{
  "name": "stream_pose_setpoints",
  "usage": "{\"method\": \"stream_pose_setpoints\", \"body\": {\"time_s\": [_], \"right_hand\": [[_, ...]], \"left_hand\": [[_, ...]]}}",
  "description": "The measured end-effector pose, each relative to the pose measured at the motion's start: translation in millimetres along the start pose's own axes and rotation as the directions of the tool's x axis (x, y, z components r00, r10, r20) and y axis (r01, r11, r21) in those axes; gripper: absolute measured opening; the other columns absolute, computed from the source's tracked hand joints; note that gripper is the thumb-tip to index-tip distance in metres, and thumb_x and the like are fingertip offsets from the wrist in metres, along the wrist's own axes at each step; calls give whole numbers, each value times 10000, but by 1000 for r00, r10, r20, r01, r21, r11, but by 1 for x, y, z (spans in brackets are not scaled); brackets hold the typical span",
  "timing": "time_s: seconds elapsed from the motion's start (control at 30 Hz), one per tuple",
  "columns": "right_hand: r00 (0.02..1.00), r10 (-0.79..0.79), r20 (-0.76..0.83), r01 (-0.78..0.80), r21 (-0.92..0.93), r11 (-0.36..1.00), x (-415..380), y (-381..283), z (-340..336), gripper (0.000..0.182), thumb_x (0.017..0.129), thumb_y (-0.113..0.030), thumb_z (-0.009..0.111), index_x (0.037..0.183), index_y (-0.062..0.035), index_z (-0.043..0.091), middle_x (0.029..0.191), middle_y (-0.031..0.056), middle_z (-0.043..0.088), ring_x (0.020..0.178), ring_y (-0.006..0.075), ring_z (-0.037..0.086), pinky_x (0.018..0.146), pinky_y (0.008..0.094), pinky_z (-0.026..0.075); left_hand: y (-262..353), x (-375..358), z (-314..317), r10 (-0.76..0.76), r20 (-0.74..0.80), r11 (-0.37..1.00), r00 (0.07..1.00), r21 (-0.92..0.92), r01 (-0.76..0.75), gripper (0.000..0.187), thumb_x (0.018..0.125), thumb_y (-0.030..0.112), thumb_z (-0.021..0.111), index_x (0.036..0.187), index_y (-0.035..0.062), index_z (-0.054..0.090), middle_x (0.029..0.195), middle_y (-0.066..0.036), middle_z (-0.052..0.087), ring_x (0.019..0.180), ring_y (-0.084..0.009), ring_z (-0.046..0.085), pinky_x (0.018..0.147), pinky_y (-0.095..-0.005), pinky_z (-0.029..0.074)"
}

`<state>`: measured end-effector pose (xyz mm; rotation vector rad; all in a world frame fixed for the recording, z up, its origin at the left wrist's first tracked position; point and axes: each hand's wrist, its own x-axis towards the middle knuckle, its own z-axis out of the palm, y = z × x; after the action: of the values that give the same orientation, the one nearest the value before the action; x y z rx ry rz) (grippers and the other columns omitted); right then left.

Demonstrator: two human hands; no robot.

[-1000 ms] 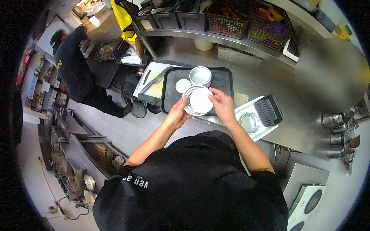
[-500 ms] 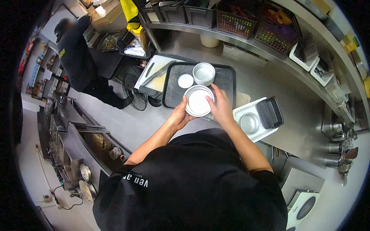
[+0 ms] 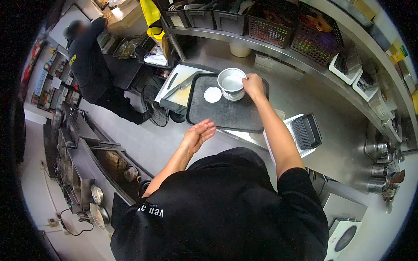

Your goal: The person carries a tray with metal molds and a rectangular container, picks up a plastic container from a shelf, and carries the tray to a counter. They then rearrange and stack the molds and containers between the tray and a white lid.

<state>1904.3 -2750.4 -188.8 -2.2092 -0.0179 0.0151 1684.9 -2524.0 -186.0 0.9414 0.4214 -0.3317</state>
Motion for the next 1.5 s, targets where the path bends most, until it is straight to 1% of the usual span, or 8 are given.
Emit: {"method": "stream_pose_setpoints", "body": {"time_s": [0.17,0.23,0.3,0.37,0.6,0.73,0.93,1.5], "right_hand": [[986,162,47,-160,-52,986,-4,9,5,532,816,-360,668,1179,19,584,903,149,670,636,200,652,532,295,549],[996,85,23,-86,50,995,-19,20,-2,584,813,-412,652,1190,28,573,847,144,690,539,213,636,529,319,521],[991,122,56,-126,71,989,-40,21,-22,567,825,-399,646,1177,40,577,853,124,688,579,162,619,484,296,507],[985,159,65,-165,102,981,-60,38,-47,479,844,-374,628,1126,13,621,864,132,690,680,172,640,559,299,520],[969,215,-119,-241,-284,928,-171,91,-143,429,829,-357,628,1025,23,655,924,223,670,858,351,656,785,385,498],[913,378,-154,-397,-551,734,-230,148,-157,412,820,-373,629,965,11,663,926,245,655,926,392,627,812,429,494],[874,325,-362,-445,-326,834,-264,228,-100,409,776,-247,711,1038,52,616,663,170,646,507,262,634,569,378,522],[857,20,-515,-184,-270,945,-253,127,-113,221,781,-44,636,1000,-15,628,832,169,570,692,324,600,641,405,480]], "left_hand": [[68,-79,67,358,299,676,885,571,-466,91,887,43,573,950,6,627,825,-88,667,595,-162,631,545,-280,505],[117,-128,114,532,779,38,332,370,-928,103,827,-18,577,859,57,639,683,-76,629,493,-140,558,451,-250,422],[109,-153,145,628,761,-46,-162,-172,-984,190,778,127,584,943,38,618,830,-57,614,627,-178,613,516,-285,511],[154,-184,169,460,861,-29,-219,-232,-972,129,773,122,629,859,40,678,691,-53,556,454,-99,451,363,-213,277],[143,-165,192,328,848,-147,-417,-390,-909,555,788,569,639,915,28,636,788,-65,550,570,-210,550,428,-264,414],[134,-142,202,298,917,-82,-266,-253,-964,168,768,114,637,904,22,668,699,-88,560,510,-114,504,416,-199,362],[79,11,195,269,707,228,654,613,-757,233,901,133,597,1086,-3,553,783,-11,568,679,-69,506,616,-218,426],[-142,113,170,123,555,164,823,806,-569,424,705,169,727,1086,23,611,967,-151,633,844,-261,637,777,-350,504]]}}
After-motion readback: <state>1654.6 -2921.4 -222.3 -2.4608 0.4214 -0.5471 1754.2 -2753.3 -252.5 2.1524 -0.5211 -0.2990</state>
